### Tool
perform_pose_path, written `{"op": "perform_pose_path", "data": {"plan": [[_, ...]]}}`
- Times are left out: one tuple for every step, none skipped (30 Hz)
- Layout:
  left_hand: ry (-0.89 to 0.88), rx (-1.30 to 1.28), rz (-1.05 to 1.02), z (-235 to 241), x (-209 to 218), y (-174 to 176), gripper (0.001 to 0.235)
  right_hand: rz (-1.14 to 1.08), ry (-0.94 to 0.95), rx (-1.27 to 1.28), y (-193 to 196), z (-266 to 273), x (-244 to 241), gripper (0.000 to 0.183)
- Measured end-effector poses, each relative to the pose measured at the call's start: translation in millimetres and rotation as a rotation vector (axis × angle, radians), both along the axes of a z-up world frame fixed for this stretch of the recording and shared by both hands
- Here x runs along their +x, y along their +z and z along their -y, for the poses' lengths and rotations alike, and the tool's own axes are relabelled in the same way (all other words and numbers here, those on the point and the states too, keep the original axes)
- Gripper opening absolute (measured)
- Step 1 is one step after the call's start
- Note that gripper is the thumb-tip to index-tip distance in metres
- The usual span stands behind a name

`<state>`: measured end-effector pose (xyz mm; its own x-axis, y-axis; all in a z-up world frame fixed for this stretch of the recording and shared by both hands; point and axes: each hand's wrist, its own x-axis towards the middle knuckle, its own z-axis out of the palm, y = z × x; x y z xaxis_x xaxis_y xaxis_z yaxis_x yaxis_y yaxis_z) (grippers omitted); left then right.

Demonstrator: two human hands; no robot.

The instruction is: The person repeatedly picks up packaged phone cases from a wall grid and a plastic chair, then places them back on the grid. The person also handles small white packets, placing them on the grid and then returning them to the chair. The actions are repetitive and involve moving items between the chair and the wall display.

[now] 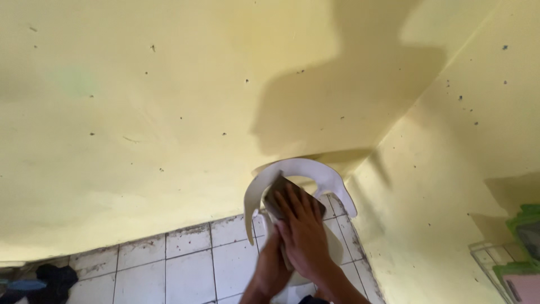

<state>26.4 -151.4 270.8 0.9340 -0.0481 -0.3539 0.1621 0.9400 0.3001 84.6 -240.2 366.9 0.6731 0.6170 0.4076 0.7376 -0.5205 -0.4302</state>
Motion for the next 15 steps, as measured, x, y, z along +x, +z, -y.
{"op": "perform_pose_path", "data": {"plan": [[0.028,-0.031,-0.013,-10,2,3,0.056,0.04,-0.011,-0.042,4,-4,-6,0.056],[0.057,-0.062,-0.025,-18,-1,4,0.055,0.038,0.039,-0.055,8,-3,-18,0.057],[0.087,-0.031,0.036,-27,-1,5,0.054,0.045,0.093,-0.067,13,-1,-29,0.057],[0.117,0.0,0.097,-36,-3,3,0.054,0.051,0.146,-0.08,18,-2,-32,0.058],[0.152,0.03,0.155,-42,-6,0,0.054,0.059,0.143,-0.085,22,-3,-33,0.058],[0.15,0.065,0.168,-46,-5,-4,0.054,0.066,0.139,-0.089,26,-4,-36,0.058],[0.147,0.099,0.176,-49,-5,-8,0.054,0.068,0.136,-0.095,29,-7,-36,0.059],[0.144,0.132,0.184,-52,-6,-12,0.054,0.081,0.129,-0.109,32,-10,-35,0.058],[0.146,0.18,0.179,-55,-5,-14,0.054,0.094,0.108,-0.119,34,-12,-35,0.058],[0.147,0.228,0.174,-58,-4,-14,0.055,0.107,0.088,-0.13,36,-16,-32,0.058],[0.149,0.272,0.166,-59,-4,-13,0.055,0.07,0.139,-0.095,37,-16,-35,0.06],[0.193,0.293,0.228,-61,-4,-10,0.057,0.034,0.19,-0.059,39,-17,-39,0.061],[0.243,0.312,0.291,-63,-5,-5,0.058,-0.002,0.247,-0.025,41,-18,-44,0.063],[0.293,0.331,0.354,-65,-8,1,0.06,0.039,0.245,-0.037,43,-18,-51,0.062],[0.333,0.332,0.403,-64,-11,7,0.063,0.078,0.249,-0.052,46,-19,-56,0.062]]}}
